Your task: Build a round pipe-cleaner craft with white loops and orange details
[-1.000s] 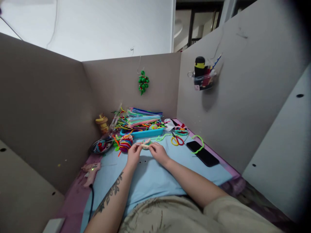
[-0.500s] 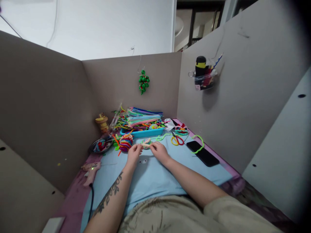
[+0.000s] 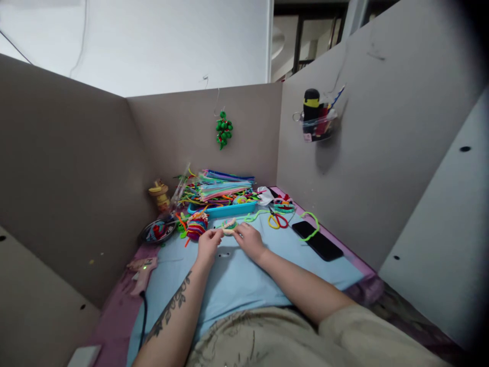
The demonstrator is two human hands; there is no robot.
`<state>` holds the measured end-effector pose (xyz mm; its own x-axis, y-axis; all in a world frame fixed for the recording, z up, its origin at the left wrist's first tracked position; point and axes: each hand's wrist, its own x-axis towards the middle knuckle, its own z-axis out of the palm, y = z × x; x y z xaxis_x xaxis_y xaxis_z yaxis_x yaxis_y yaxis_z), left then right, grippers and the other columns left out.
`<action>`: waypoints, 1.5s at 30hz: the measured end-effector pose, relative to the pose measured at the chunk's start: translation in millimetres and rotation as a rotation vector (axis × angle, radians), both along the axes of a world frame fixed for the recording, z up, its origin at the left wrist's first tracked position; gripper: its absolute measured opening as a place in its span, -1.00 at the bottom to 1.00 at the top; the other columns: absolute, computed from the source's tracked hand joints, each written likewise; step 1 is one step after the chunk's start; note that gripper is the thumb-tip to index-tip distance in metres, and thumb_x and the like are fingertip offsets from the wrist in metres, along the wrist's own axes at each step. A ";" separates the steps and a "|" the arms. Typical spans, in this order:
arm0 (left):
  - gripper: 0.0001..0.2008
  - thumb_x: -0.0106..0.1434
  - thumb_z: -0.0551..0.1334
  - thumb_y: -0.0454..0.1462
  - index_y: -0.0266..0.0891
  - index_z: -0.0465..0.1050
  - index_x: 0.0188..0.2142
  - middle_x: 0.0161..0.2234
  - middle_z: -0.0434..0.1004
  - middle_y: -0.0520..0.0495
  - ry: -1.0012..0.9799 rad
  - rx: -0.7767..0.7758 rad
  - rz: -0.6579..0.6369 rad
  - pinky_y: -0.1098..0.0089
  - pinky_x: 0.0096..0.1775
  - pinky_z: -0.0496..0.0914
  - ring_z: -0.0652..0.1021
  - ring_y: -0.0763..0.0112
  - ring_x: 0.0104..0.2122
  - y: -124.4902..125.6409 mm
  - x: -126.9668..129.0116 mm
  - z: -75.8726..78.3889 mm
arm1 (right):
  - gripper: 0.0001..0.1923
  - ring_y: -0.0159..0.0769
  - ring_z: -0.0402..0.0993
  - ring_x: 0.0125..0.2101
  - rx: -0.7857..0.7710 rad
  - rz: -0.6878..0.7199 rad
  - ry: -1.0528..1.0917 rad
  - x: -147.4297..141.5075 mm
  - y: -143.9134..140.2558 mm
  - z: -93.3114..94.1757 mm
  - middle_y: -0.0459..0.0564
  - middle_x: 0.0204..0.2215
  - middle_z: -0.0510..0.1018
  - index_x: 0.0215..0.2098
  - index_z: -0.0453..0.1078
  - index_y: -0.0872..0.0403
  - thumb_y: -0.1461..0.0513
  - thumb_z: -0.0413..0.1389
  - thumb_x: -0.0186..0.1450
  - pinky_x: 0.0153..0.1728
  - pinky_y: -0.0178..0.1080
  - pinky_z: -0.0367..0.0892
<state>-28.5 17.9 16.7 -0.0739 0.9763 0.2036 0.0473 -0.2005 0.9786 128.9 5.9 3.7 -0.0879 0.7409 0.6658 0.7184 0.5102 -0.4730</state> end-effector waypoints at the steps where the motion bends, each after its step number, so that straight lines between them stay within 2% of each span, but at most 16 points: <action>1: -0.71 -0.05 0.27 -0.10 -0.33 0.46 -0.48 -0.62 0.39 0.02 -0.012 0.000 -0.008 0.50 -0.56 0.18 0.32 0.53 -0.63 0.4 0.4 -0.2 | -0.87 -0.25 0.31 -0.29 0.000 0.001 0.006 0.1 0.6 -0.4 -0.02 -0.40 0.43 -0.42 0.39 0.02 0.23 0.02 0.25 -0.28 -0.28 0.18; 6: -0.74 -0.03 0.27 -0.13 -0.31 0.44 -0.44 -0.61 0.35 0.05 -0.037 0.051 -0.050 0.51 -0.53 0.20 0.34 0.52 -0.60 2.3 1.2 -2.8 | -0.92 -0.29 0.32 -0.31 -0.005 0.036 0.057 0.1 3.1 -1.0 -0.04 -0.40 0.43 -0.39 0.39 0.04 0.23 0.06 0.21 -0.30 -0.30 0.20; 9: -0.75 0.00 0.26 -0.13 -0.30 0.43 -0.43 -0.61 0.35 0.07 -0.032 0.094 -0.082 0.50 -0.50 0.21 0.34 0.52 -0.58 2.2 0.9 -3.7 | -0.88 -0.33 0.32 -0.36 -0.020 0.077 0.089 -0.1 4.1 -0.1 -0.05 -0.40 0.44 -0.32 0.40 0.05 0.20 0.07 0.21 -0.34 -0.32 0.21; 12: -0.74 0.01 0.26 -0.14 -0.30 0.44 -0.39 -0.59 0.36 0.07 -0.023 0.119 -0.101 0.49 -0.47 0.22 0.35 0.51 -0.55 1.7 0.9 -3.2 | -0.86 -0.35 0.32 -0.39 -0.059 0.101 0.094 0.2 5.3 0.4 -0.05 -0.42 0.44 -0.34 0.42 0.07 0.23 0.03 0.23 -0.37 -0.33 0.21; 18: -0.77 0.00 0.26 -0.18 -0.30 0.45 -0.39 -0.42 0.49 -0.04 0.014 0.122 -0.141 0.46 -0.42 0.28 0.42 0.46 -0.48 5.5 -1.0 -5.4 | -0.83 -0.34 0.33 -0.37 -0.082 0.072 0.101 2.1 8.1 -1.0 -0.07 -0.47 0.43 -0.41 0.43 0.06 0.28 0.00 0.23 -0.35 -0.33 0.19; 23: -0.81 0.02 0.21 -0.22 -0.28 0.44 -0.37 -0.50 0.47 -0.03 0.068 0.121 -0.111 0.43 -0.42 0.31 0.46 0.39 -0.46 10.8 -2.7 -12.3 | -0.83 -0.34 0.34 -0.40 -0.108 0.042 0.093 1.9 8.2 -1.6 -0.06 -0.48 0.44 -0.42 0.43 0.06 0.27 0.00 0.23 -0.38 -0.34 0.18; 29: -0.76 0.01 0.23 -0.15 -0.28 0.43 -0.39 -0.49 0.48 -0.02 0.118 0.136 -0.086 0.44 -0.39 0.32 0.45 0.41 -0.47 8.9 -3.6 -12.5 | -0.82 -0.35 0.34 -0.38 -0.109 -0.001 0.066 1.7 8.2 -1.5 -0.07 -0.48 0.44 -0.44 0.42 0.06 0.27 0.00 0.24 -0.37 -0.35 0.17; 32: -0.68 0.04 0.20 -0.07 -0.31 0.46 -0.43 -0.53 0.46 -0.04 0.147 0.084 -0.055 0.45 -0.43 0.31 0.44 0.41 -0.49 7.2 -3.9 -10.7 | -0.82 -0.36 0.34 -0.37 -0.111 -0.037 0.032 1.9 7.8 -2.0 -0.07 -0.46 0.43 -0.45 0.40 0.07 0.25 0.00 0.24 -0.36 -0.36 0.16; 36: -0.57 0.05 0.16 0.04 -0.34 0.45 -0.50 -0.54 0.47 -0.08 0.054 -0.016 -0.033 0.45 -0.46 0.30 0.42 0.45 -0.56 6.3 -3.0 -8.5 | -0.84 -0.35 0.33 -0.35 -0.053 -0.071 -0.042 0.9 5.1 -3.3 -0.06 -0.42 0.43 -0.43 0.38 0.05 0.22 -0.01 0.25 -0.36 -0.35 0.15; 41: -0.53 0.01 0.18 0.07 -0.35 0.43 -0.52 -0.61 0.43 -0.05 -0.019 -0.065 -0.041 0.49 -0.55 0.23 0.34 0.53 -0.65 6.4 -3.1 -7.6 | -0.86 -0.29 0.32 -0.29 0.011 -0.075 -0.115 -0.5 -0.1 0.8 -0.03 -0.39 0.43 -0.41 0.37 0.05 0.22 0.01 0.25 -0.30 -0.31 0.17; 45: -0.54 0.00 0.20 0.07 -0.34 0.41 -0.55 -0.65 0.37 0.00 -0.004 -0.057 -0.014 0.50 -0.59 0.19 0.30 0.55 -0.67 6.8 -3.3 -7.5 | -0.88 -0.26 0.32 -0.28 0.012 -0.066 -0.142 -0.7 -3.1 5.7 -0.01 -0.39 0.43 -0.40 0.38 0.05 0.21 0.03 0.25 -0.30 -0.29 0.18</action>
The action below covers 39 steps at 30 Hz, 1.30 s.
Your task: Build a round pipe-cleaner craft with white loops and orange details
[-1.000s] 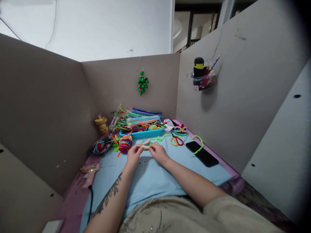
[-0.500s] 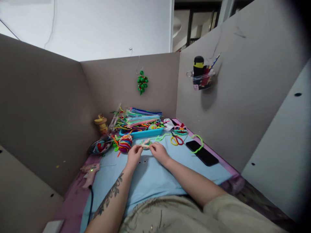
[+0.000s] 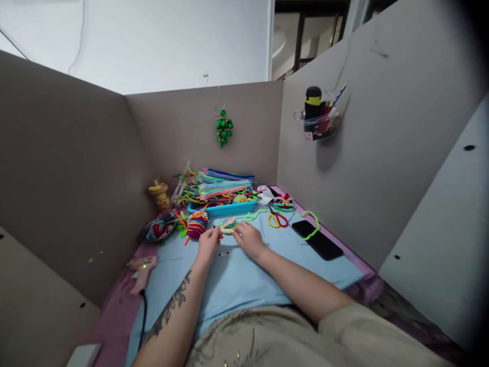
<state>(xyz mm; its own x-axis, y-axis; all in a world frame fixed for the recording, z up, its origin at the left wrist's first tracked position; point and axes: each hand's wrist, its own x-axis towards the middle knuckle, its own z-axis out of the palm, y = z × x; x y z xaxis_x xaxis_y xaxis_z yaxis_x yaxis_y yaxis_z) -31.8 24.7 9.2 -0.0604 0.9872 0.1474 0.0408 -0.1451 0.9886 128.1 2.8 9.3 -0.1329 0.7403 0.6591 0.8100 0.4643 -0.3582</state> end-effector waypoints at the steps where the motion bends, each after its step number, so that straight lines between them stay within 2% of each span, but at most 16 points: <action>1: -0.55 -0.01 0.20 0.07 -0.34 0.40 -0.56 -0.66 0.36 0.01 0.010 0.001 0.010 0.50 -0.60 0.20 0.29 0.55 -0.67 -0.1 0.1 0.2 | -0.87 -0.25 0.31 -0.28 -0.001 0.002 -0.006 0.0 -0.4 0.6 -0.01 -0.38 0.43 -0.40 0.38 0.05 0.21 0.03 0.25 -0.30 -0.29 0.18; 9: -0.57 0.02 0.16 0.06 -0.29 0.36 -0.59 -0.67 0.30 0.05 0.139 0.038 0.039 0.49 -0.58 0.20 0.30 0.50 -0.65 -3.8 0.1 4.4 | -0.87 -0.25 0.31 -0.29 0.026 0.009 -0.031 0.6 1.1 -0.9 0.00 -0.39 0.42 -0.41 0.37 0.05 0.21 0.03 0.26 -0.30 -0.28 0.19; 17: -0.57 0.07 0.12 0.04 -0.29 0.39 -0.58 -0.64 0.36 -0.01 0.302 0.100 0.061 0.48 -0.55 0.20 0.36 0.44 -0.59 -1.6 -4.1 1.6 | -0.87 -0.25 0.31 -0.29 0.033 -0.002 -0.054 1.9 2.5 -2.8 0.00 -0.39 0.41 -0.41 0.37 0.05 0.21 0.03 0.26 -0.31 -0.28 0.20; 24: -0.61 0.06 0.13 0.00 -0.32 0.39 -0.57 -0.74 0.19 0.09 0.176 -0.044 -0.017 0.50 -0.62 0.09 0.23 0.53 -0.70 -1.1 -3.1 0.7 | -0.90 -0.24 0.30 -0.28 0.011 0.001 -0.079 0.5 0.3 -1.4 -0.01 -0.39 0.42 -0.41 0.36 0.05 0.21 0.05 0.24 -0.28 -0.27 0.20; 28: -0.68 0.05 0.15 -0.06 -0.32 0.39 -0.53 -0.73 0.20 0.11 0.142 -0.012 0.000 0.51 -0.62 0.08 0.23 0.55 -0.70 -1.6 -2.0 0.3 | -0.97 -0.25 0.31 -0.26 -0.029 0.021 -0.029 -1.4 0.4 -2.3 -0.02 -0.35 0.42 -0.37 0.34 0.05 0.25 0.08 0.20 -0.27 -0.27 0.21; 33: -0.66 0.06 0.15 -0.04 -0.31 0.39 -0.49 -0.72 0.22 0.10 0.125 0.089 0.002 0.51 -0.61 0.11 0.26 0.53 -0.69 -3.1 -1.3 2.7 | -0.87 -0.30 0.33 -0.27 -0.087 0.132 0.073 -1.6 4.4 -7.4 -0.05 -0.32 0.42 -0.30 0.33 0.05 0.25 0.10 0.15 -0.27 -0.30 0.21; 39: -0.60 0.02 0.19 0.00 -0.33 0.46 -0.41 -0.62 0.33 0.03 0.073 0.081 -0.082 0.50 -0.57 0.18 0.31 0.53 -0.63 -2.1 -1.5 6.1 | -0.91 -0.37 0.31 -0.42 -0.120 0.169 0.213 -1.1 9.0 -10.3 -0.08 -0.45 0.41 -0.38 0.34 0.08 0.26 0.00 0.20 -0.42 -0.36 0.17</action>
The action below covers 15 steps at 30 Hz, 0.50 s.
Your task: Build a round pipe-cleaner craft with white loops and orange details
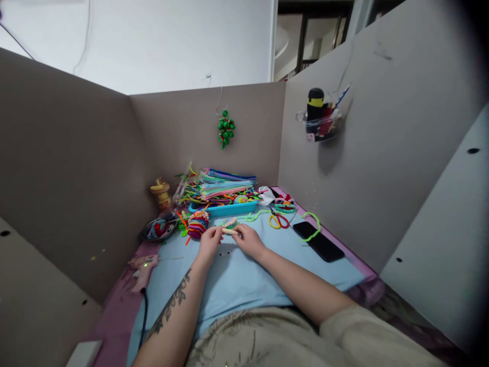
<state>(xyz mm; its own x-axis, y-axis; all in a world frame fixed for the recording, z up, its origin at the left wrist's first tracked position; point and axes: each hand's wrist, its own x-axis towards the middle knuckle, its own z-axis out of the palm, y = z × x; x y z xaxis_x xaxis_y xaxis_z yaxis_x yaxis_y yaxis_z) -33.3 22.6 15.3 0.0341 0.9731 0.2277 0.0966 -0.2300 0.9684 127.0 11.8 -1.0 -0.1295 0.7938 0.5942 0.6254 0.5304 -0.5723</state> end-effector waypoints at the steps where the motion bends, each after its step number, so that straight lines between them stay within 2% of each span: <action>1: -0.59 0.01 0.19 0.00 -0.33 0.46 -0.39 -0.61 0.34 0.02 -0.007 -0.012 -0.016 0.50 -0.56 0.19 0.32 0.52 -0.62 -0.1 0.0 0.5 | -0.91 -0.38 0.31 -0.44 -0.009 -0.004 0.022 0.2 0.7 -0.1 -0.09 -0.47 0.42 -0.39 0.33 0.08 0.26 0.00 0.20 -0.43 -0.37 0.17; 6: -0.64 -0.03 0.27 -0.08 -0.30 0.44 -0.30 -0.50 0.42 -0.01 -0.056 -0.027 -0.075 0.52 -0.52 0.23 0.38 0.50 -0.52 -1.1 0.5 1.4 | -0.86 -0.39 0.31 -0.47 -0.029 0.009 0.064 2.0 1.9 -0.5 -0.10 -0.50 0.43 -0.41 0.35 0.08 0.21 -0.01 0.23 -0.46 -0.39 0.15; 10: -0.69 -0.06 0.30 -0.14 -0.30 0.43 -0.35 -0.43 0.46 -0.04 -0.084 0.007 -0.075 0.53 -0.52 0.21 0.38 0.52 -0.51 -3.0 1.5 3.8 | -0.81 -0.40 0.33 -0.49 -0.037 0.068 0.042 2.7 1.7 -1.6 -0.12 -0.55 0.44 -0.42 0.38 0.08 0.21 -0.03 0.26 -0.46 -0.40 0.15; 15: -0.67 -0.07 0.31 -0.11 -0.30 0.46 -0.36 -0.42 0.49 -0.09 -0.086 0.007 -0.066 0.50 -0.49 0.23 0.42 0.45 -0.48 -5.9 3.3 8.7 | -0.77 -0.39 0.36 -0.49 -0.077 0.128 0.025 2.2 1.8 -2.3 -0.12 -0.57 0.46 -0.40 0.40 0.07 0.22 -0.07 0.29 -0.45 -0.39 0.18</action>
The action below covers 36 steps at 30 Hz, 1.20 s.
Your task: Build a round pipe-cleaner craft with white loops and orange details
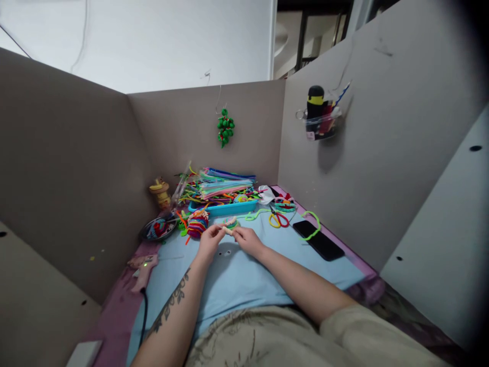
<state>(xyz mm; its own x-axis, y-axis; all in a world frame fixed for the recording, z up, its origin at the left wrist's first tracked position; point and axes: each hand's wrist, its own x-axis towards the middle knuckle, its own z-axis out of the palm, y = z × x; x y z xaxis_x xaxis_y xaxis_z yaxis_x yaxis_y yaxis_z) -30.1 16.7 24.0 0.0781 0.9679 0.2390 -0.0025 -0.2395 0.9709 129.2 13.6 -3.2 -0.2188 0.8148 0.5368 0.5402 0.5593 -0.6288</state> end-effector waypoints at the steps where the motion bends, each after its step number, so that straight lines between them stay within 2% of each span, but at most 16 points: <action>1: -0.68 -0.08 0.31 -0.11 -0.30 0.46 -0.38 -0.42 0.49 -0.08 -0.003 0.002 0.005 0.49 -0.48 0.24 0.42 0.44 -0.47 -0.2 0.2 0.2 | -0.77 -0.38 0.37 -0.49 0.000 -0.008 -0.003 -0.2 -0.2 0.3 -0.12 -0.56 0.46 -0.40 0.40 0.07 0.23 -0.07 0.29 -0.45 -0.39 0.18; 14: -0.70 -0.02 0.27 -0.08 -0.32 0.45 -0.48 -0.62 0.33 0.07 0.010 0.086 0.189 0.50 -0.53 0.17 0.29 0.54 -0.60 -5.5 5.3 -4.2 | -0.86 -0.37 0.32 -0.44 0.118 -0.169 -0.040 -4.9 -7.0 8.0 -0.11 -0.52 0.43 -0.47 0.33 0.07 0.20 0.04 0.22 -0.40 -0.36 0.16; 21: -0.68 -0.02 0.25 -0.06 -0.32 0.44 -0.49 -0.66 0.27 0.07 0.029 0.091 0.218 0.50 -0.56 0.16 0.28 0.53 -0.62 -11.5 8.4 0.5 | -0.86 -0.33 0.30 -0.40 0.209 -0.228 -0.110 -5.9 -10.4 9.3 -0.07 -0.51 0.41 -0.48 0.30 0.06 0.24 0.02 0.24 -0.35 -0.33 0.15; 36: -0.69 -0.03 0.27 -0.06 -0.30 0.44 -0.49 -0.66 0.29 0.08 0.016 0.101 0.193 0.49 -0.56 0.15 0.28 0.55 -0.64 -10.5 6.9 1.0 | -0.87 -0.34 0.32 -0.40 0.195 -0.217 -0.087 -5.8 -10.4 7.7 -0.08 -0.49 0.43 -0.46 0.30 0.07 0.24 0.01 0.24 -0.36 -0.34 0.16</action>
